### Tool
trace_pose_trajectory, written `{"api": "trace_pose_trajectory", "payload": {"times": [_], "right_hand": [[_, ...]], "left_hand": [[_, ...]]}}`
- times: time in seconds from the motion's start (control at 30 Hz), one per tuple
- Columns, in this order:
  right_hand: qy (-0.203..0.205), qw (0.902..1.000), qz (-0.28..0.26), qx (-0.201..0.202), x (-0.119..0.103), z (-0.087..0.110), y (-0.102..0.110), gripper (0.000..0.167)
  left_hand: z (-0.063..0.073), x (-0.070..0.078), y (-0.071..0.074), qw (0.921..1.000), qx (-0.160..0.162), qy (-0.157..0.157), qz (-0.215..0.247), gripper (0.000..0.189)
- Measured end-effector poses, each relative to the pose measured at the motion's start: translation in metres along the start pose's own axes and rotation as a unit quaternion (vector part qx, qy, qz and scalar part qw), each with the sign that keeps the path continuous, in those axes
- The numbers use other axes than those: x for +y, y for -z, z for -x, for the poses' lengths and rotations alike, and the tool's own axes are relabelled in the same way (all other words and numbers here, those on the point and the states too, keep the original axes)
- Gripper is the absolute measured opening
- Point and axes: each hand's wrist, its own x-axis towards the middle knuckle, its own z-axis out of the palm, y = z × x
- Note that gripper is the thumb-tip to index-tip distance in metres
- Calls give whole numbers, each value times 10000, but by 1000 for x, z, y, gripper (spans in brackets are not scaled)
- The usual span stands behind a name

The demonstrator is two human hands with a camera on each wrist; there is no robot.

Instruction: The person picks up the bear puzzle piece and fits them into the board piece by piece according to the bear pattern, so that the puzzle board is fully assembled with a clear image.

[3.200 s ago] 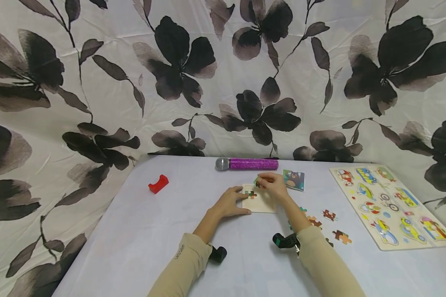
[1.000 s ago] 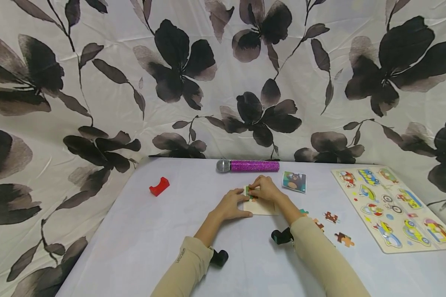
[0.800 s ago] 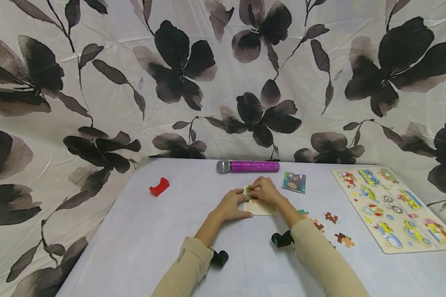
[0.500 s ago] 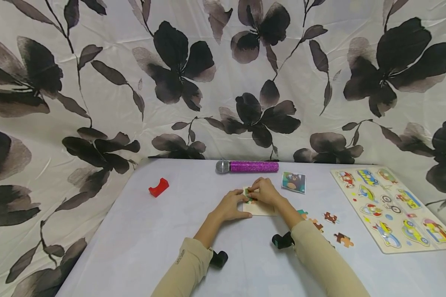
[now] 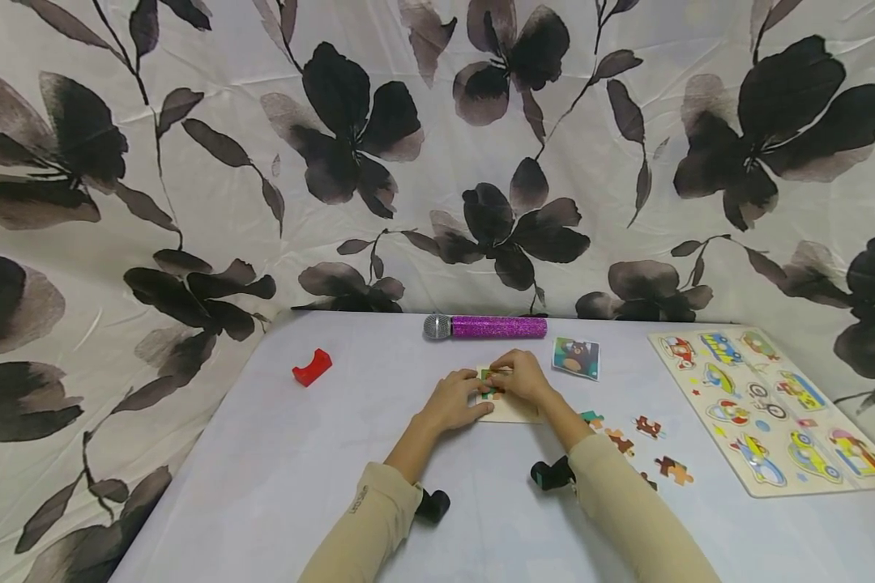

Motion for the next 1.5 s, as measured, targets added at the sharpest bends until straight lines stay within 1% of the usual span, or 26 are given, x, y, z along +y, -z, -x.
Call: {"api": "trace_pose_trajectory", "payload": {"times": [0.07,0.17,0.23,0.27,0.3,0.37,0.53,0.67,0.73,0.8,0.9,1.03,1.13,1.23,1.3,1.4,1.5], "right_hand": [[-47,9997,-239,-18,0,2,3,25],[-95,9980,-618,66,3,8,12,28],[-221,9963,-814,176,6,15,21,28],[-329,9959,-813,239,9,18,25,28],[-425,9959,-748,279,11,22,30,28],[-479,9967,-571,310,14,30,41,28],[-520,9986,95,58,23,55,67,32],[-896,9938,613,-237,29,75,83,41],[-1122,9901,742,-403,29,85,88,45],[-1280,9867,843,-545,28,93,91,48],[-1327,9841,1001,-631,27,103,93,51],[-1427,9796,1333,-474,25,111,92,55],[-1802,9713,1506,-383,22,113,93,59],[-2085,9672,1414,-332,21,114,93,60],[-2152,9685,1227,-250,21,115,92,58],[-2009,9749,962,-32,23,115,91,50],[-1792,9815,648,162,25,113,89,35]], "left_hand": [[-1,-1,0,10000,-25,12,-74,35],[-2,-1,-1,9999,-67,-37,-101,34],[-2,-1,-1,9999,-101,-50,-122,34],[-2,-1,-1,9999,-104,-54,-111,35],[-3,-2,-1,9999,-90,-55,-107,35],[-3,-3,-1,9999,-77,-30,-105,36],[-2,-5,0,9999,-109,4,-1,43],[0,-4,0,9999,-139,54,63,53],[0,-2,0,9999,-139,13,-5,56],[0,1,0,9998,-146,-74,-124,58],[0,5,1,9991,-205,-187,-314,59],[-1,8,1,9988,-284,-164,-372,59],[-1,8,0,9987,-341,-110,-360,59],[-1,7,-1,9987,-401,-61,-321,61],[-2,7,-1,9988,-401,-47,-274,62],[-2,7,-1,9991,-379,-20,-200,64],[-2,7,0,9988,-416,-15,-244,62]]}}
